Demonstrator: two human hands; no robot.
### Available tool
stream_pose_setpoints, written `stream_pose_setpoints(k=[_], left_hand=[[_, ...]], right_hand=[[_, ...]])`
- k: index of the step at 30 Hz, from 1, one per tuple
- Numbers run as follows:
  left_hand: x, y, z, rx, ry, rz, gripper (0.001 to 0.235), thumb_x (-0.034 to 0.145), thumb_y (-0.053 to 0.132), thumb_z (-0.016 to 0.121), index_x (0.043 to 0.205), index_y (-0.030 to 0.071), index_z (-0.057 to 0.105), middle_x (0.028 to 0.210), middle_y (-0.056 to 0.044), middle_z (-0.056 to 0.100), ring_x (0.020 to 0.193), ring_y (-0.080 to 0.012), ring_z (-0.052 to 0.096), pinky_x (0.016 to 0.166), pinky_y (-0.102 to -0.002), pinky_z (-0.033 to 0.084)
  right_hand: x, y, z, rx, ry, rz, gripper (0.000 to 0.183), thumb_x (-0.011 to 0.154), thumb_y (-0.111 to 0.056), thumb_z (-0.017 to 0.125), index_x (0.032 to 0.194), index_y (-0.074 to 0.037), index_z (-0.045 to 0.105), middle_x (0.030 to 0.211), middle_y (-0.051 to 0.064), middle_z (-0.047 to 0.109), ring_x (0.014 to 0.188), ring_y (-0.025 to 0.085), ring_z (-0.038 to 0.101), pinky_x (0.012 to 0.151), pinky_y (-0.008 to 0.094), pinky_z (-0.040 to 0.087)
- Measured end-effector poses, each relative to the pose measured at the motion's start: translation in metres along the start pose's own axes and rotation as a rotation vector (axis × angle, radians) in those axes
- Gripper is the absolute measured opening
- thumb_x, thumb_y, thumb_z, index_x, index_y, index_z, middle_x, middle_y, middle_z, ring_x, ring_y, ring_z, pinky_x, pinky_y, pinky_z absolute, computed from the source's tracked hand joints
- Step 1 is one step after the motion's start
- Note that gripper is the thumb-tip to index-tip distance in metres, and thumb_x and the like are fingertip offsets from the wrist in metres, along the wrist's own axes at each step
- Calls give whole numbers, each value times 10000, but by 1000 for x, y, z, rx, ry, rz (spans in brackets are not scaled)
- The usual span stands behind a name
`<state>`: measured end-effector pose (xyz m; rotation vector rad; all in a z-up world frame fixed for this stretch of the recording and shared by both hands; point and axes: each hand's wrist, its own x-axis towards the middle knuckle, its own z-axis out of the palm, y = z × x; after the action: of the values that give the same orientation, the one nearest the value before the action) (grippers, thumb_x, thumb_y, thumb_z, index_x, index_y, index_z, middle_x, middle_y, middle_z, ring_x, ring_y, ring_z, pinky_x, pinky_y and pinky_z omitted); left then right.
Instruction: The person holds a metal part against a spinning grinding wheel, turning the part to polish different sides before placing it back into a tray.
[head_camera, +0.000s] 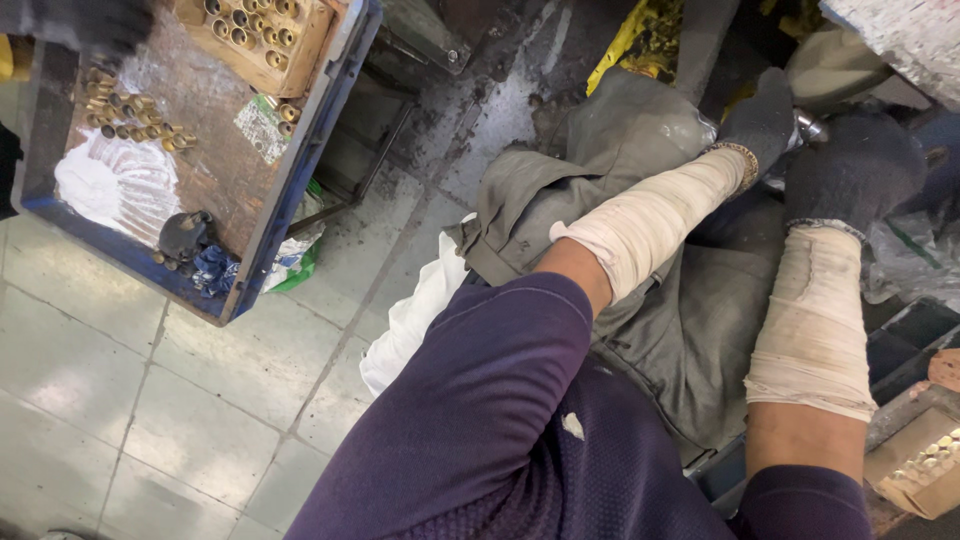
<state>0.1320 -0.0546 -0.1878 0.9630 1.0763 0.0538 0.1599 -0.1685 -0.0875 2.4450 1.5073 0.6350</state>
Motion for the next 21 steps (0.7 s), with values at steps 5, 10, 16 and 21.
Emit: stream_pose_setpoints(k=[5,10,16,21], left_hand=[[7,-6,4,79,1,61,749,1036,505,195,1144,-71,661,1243,-369,678,1228,-502,614,1088,-500,395],[12,-10,6,57,-29,36,714,1060,490,190,1123,-54,648,1213,-368,688,1200,-495,634,1084,-498,405],[22,-16,9,260,10,177,653,1005,473,209,1218,2,607,1134,-327,750,1124,-477,700,1026,-507,456],[14,-11,5,4,2,-29,919,1038,611,183,1111,-123,731,1171,-371,716,1188,-478,644,1091,-481,399]], right_hand=[[-4,4,9,-41,35,-43,80,787,-218,683,827,-160,721,846,57,699,809,246,688,746,378,509],[3,0,5,-131,-30,-2,84,744,-268,702,736,-184,708,752,42,687,721,233,682,615,354,495],[10,-6,-9,-125,-12,0,88,753,-258,698,687,-201,692,693,21,666,653,198,664,604,311,493],[6,-3,-7,-45,11,-20,91,783,-257,695,722,-189,701,732,22,677,691,200,678,655,323,506]])
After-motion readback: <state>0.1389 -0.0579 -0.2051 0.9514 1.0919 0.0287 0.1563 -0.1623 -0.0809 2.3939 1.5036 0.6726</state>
